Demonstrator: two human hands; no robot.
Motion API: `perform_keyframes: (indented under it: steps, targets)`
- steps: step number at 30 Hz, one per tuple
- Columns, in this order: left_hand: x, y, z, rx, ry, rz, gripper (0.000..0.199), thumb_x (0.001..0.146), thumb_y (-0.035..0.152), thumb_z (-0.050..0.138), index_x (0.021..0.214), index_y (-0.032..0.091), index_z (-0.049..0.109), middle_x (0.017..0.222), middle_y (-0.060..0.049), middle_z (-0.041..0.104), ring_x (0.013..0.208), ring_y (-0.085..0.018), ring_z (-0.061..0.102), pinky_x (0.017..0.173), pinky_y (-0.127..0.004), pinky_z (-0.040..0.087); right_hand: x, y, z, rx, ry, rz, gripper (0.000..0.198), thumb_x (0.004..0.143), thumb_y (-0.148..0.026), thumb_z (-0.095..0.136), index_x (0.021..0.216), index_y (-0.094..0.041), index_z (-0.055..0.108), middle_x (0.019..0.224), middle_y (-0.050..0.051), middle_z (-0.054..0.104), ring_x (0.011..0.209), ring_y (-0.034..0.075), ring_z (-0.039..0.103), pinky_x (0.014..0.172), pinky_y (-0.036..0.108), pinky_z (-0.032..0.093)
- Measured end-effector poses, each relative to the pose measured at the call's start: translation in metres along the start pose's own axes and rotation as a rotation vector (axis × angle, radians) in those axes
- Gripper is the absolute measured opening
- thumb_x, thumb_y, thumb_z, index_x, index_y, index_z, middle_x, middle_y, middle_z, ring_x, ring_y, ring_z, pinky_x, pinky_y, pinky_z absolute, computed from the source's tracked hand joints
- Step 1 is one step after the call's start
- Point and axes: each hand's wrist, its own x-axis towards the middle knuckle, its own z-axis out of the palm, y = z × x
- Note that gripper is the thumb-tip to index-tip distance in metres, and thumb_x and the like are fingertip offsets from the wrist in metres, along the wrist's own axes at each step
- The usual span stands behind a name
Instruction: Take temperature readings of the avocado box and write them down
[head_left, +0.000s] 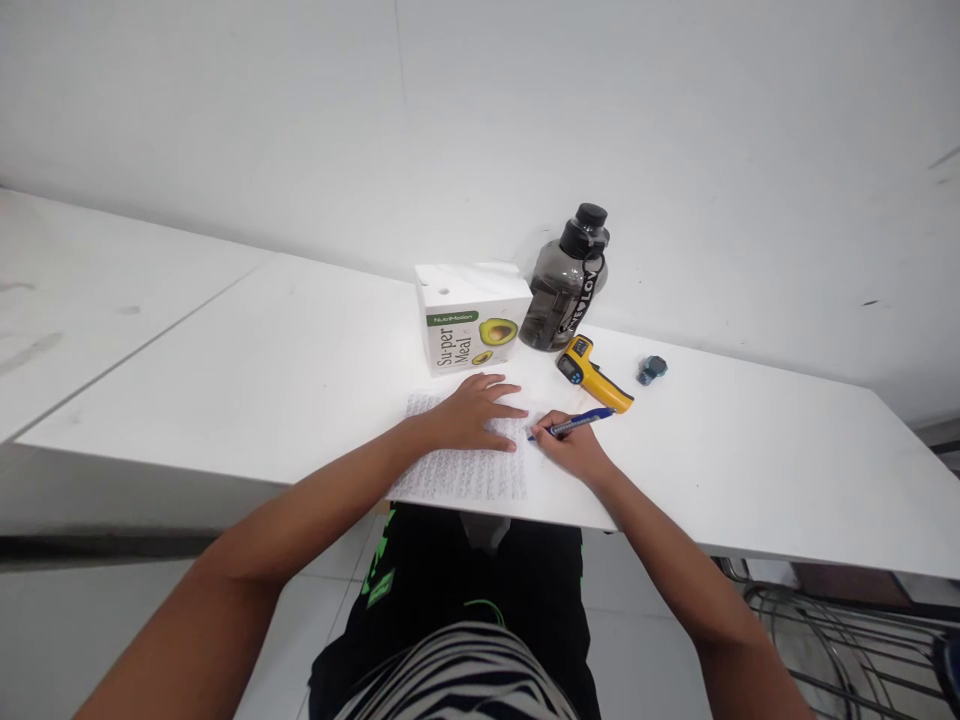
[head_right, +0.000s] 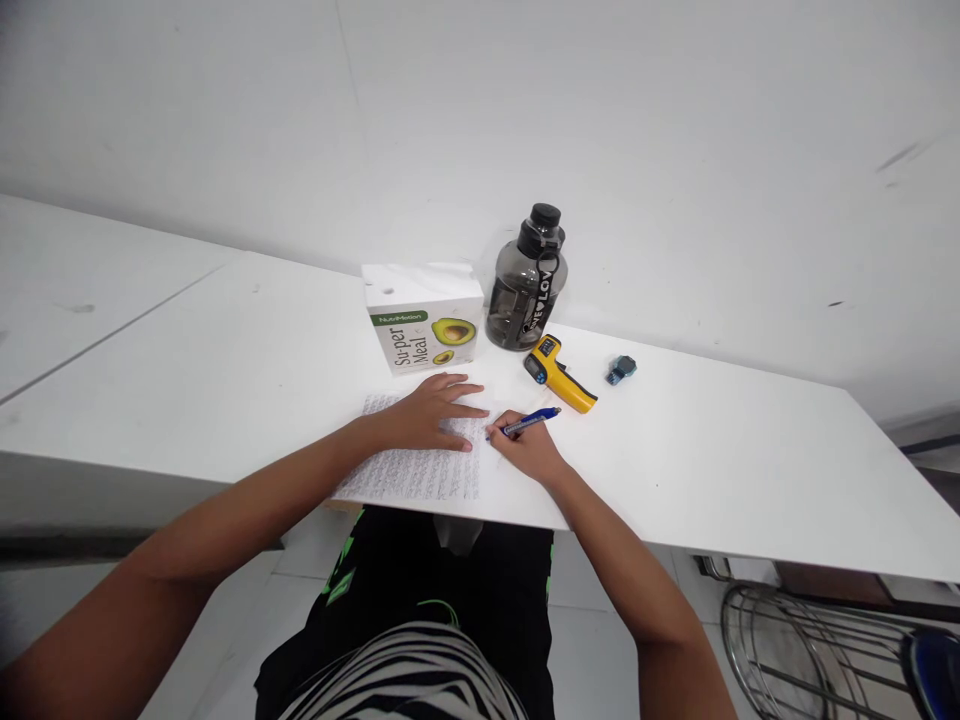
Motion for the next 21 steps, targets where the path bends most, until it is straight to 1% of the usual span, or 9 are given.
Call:
perform_keyframes:
  steps: [3,9,15,21]
  targets:
    - [0.0000,-0.0012,0.0014,0.009,0.004,0.011,0.064,0.086,0.073,0.072,0.142,0.043,0.070,0.171,-0.002,0.048,0.163,-0.042,0.033,0.133,-0.063,0.024,0.0002,-0.0001,0.0006,-0.003,0.020,0.001,0.030,0.084,-0.050,0.068,0.074,-0.022,0.068,0.059,-0.002,0.057,0.056,0.013,0.047,0.056,0.028,0.041]
    - [0.0002,-0.0017,0.0023,-0.005,0.001,0.014,0.066,0.086,0.074,0.071,0.143,0.042,0.069,0.172,-0.003,0.046,0.163,-0.043,0.031,0.133,-0.064,0.022,0.0007,-0.0006,-0.0005,0.005,-0.037,-0.009,0.031,0.082,-0.051,0.070,0.073,-0.021,0.068,0.059,-0.002,0.057,0.057,0.013,0.047,0.056,0.028,0.041]
    - [0.0003,0.0002,0.0007,0.001,-0.007,0.009,0.064,0.086,0.071,0.073,0.143,0.042,0.069,0.171,-0.003,0.046,0.163,-0.043,0.031,0.133,-0.065,0.022,0.0008,-0.0005,-0.0009,-0.005,-0.013,0.006,0.030,0.081,-0.050,0.069,0.073,-0.021,0.070,0.059,-0.002,0.059,0.058,0.014,0.048,0.056,0.028,0.042]
    - [-0.0010,-0.0003,0.0011,0.013,-0.014,0.011,0.065,0.088,0.072,0.070,0.145,0.041,0.068,0.172,-0.004,0.045,0.164,-0.043,0.030,0.133,-0.065,0.022,0.0009,-0.0002,-0.0001,-0.010,0.015,0.003,0.030,0.083,-0.050,0.068,0.074,-0.021,0.068,0.058,-0.002,0.057,0.057,0.014,0.047,0.056,0.028,0.041]
